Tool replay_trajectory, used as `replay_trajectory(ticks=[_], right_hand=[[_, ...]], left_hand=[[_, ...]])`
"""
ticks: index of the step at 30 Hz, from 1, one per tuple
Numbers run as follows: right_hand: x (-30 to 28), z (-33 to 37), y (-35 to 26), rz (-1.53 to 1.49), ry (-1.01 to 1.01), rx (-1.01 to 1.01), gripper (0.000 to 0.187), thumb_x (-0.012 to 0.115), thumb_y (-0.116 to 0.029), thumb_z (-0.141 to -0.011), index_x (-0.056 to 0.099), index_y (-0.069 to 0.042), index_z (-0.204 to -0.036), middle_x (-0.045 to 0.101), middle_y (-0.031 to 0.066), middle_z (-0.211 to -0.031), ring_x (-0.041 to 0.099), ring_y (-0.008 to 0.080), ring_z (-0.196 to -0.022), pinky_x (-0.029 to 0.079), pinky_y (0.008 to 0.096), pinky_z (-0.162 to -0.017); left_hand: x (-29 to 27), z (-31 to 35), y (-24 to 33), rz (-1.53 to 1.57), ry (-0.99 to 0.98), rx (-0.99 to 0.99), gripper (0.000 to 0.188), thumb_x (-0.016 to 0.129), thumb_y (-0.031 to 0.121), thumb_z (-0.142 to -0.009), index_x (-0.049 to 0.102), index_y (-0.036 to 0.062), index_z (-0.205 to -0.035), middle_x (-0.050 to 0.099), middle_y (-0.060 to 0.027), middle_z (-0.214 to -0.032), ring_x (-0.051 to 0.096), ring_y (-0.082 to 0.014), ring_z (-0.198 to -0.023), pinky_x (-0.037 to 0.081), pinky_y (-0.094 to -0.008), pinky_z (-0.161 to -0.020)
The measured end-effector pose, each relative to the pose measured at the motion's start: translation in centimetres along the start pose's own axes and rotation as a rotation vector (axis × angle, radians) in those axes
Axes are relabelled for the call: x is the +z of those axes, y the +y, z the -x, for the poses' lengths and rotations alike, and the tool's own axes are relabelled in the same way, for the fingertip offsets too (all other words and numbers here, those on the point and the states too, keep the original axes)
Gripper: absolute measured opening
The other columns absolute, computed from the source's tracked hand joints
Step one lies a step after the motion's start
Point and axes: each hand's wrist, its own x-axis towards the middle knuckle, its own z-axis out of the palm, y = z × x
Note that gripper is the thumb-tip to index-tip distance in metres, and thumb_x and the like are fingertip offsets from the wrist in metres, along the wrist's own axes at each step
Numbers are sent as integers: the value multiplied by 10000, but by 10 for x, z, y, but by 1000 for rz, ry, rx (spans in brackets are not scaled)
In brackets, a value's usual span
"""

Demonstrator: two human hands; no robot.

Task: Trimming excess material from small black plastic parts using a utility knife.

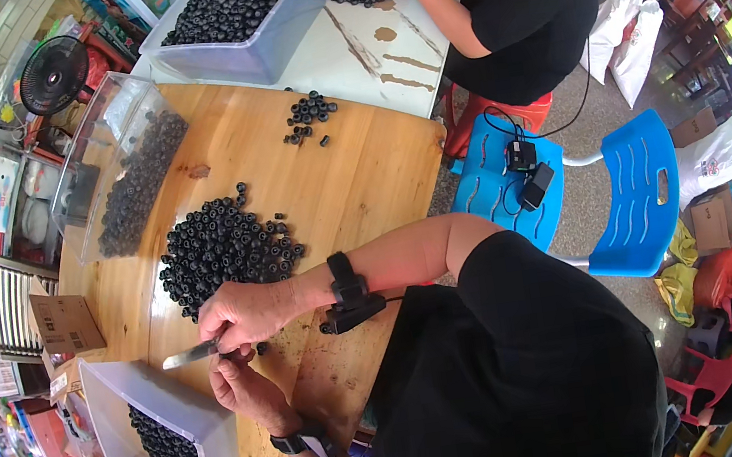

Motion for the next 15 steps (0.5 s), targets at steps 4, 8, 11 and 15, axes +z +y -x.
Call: replay_trajectory(ticks=[4, 8, 11, 15], right_hand=[[2, 3, -3, 224, -73, -136, 161, 609, 42, -798, 648, 38, -954, 621, 118, -955, 649, 198, -783, 531, 296, -675], [6, 0, 9, 369, 33, -308, 133, 651, -14, -747, 651, 23, -875, 642, 138, -891, 642, 292, -802, 512, 336, -696], [9, 1, 10, 432, 28, -377, 139, 657, -17, -736, 635, 34, -864, 634, 138, -949, 634, 312, -853, 515, 355, -734], [4, 1, 10, 446, -7, -372, 149, 630, 30, -759, 628, 36, -908, 607, 152, -1044, 642, 309, -874, 531, 348, -723]], left_hand=[[-8, -1, -2, 73, -59, -79, 291, 512, 238, -969, 598, -25, -1059, 640, -81, -907, 574, -137, -734, 459, -273, -707], [2, -1, -4, 191, 17, -140, 248, 516, 202, -966, 589, -18, -1054, 641, -78, -921, 581, -132, -749, 469, -267, -712], [1, -4, -7, 298, 72, -156, 174, 562, 149, -939, 626, 2, -1007, 653, -82, -963, 584, -126, -808, 468, -247, -725], [1, -5, -5, 398, -7, -178, 156, 576, 106, -922, 623, 16, -1040, 650, -75, -1001, 587, -126, -837, 471, -246, -733]])
